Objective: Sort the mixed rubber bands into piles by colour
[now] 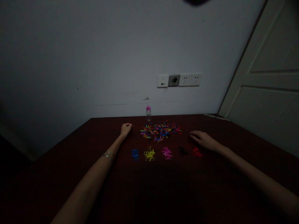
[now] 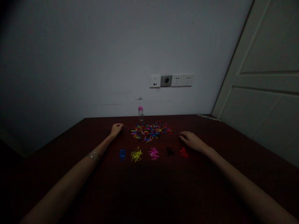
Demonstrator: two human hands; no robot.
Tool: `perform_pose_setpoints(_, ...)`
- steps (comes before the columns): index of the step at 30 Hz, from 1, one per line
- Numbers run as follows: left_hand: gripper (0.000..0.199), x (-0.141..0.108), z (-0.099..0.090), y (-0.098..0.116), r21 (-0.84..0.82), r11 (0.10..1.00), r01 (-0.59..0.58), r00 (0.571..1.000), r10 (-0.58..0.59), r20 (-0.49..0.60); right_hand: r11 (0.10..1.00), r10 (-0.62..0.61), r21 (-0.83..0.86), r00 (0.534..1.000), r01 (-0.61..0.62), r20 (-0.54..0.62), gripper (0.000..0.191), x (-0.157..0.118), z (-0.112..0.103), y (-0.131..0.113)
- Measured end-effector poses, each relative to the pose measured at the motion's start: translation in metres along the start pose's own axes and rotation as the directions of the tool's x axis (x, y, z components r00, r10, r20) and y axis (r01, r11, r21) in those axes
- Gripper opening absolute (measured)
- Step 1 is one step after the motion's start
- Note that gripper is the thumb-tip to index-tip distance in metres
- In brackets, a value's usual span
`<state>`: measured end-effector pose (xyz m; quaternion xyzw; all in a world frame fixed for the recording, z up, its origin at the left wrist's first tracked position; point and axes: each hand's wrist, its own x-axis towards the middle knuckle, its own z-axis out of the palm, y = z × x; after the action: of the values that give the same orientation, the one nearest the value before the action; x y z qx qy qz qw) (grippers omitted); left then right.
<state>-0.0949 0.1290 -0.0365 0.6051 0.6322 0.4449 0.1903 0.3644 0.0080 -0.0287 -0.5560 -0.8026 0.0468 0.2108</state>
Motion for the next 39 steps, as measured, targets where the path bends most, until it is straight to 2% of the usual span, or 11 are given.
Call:
perform_pose_setpoints(6,0.026,-0.002,0.002,0.001,0.029,0.998,-0.048,0.996,0.046,0.074,0.998,0.029,-0.055,0.998,-0.033,-0.064,0.041,0.000,0.019,0.028)
perform_pose_setpoints(12,0.028,-0.004,-0.001,0.002,-0.056,0.992,-0.116,0.970,0.125,0.206,0.998,0.044,-0.044,0.993,-0.049,-0.112,0.040,-0.003,0.027,0.031)
perform_pose_setpoints(17,0.032,-0.005,-0.004,0.008,0.037,0.967,-0.251,0.915,0.225,0.336,0.998,0.040,-0.036,0.992,-0.045,-0.117,0.042,-0.002,0.030,0.034)
perform_pose_setpoints(22,0.033,-0.012,0.002,0.021,0.103,0.908,-0.406,0.825,0.316,0.468,0.997,0.046,-0.052,0.994,-0.051,-0.100,0.043,-0.001,0.029,0.035)
perform_pose_setpoints(24,0.032,-0.014,0.006,0.024,0.142,0.885,-0.444,0.812,0.330,0.482,0.998,0.042,-0.050,0.994,-0.047,-0.099,0.043,-0.002,0.028,0.034)
perform_pose_setpoints(29,0.024,-0.015,0.012,0.026,0.242,0.841,-0.484,0.817,0.336,0.469,0.998,0.047,-0.044,0.991,-0.053,-0.123,0.040,-0.002,0.027,0.031)
perform_pose_setpoints(39,0.021,-0.011,0.016,0.027,0.209,0.855,-0.475,0.824,0.349,0.446,0.998,0.037,-0.040,0.991,-0.042,-0.131,0.041,-0.002,0.027,0.029)
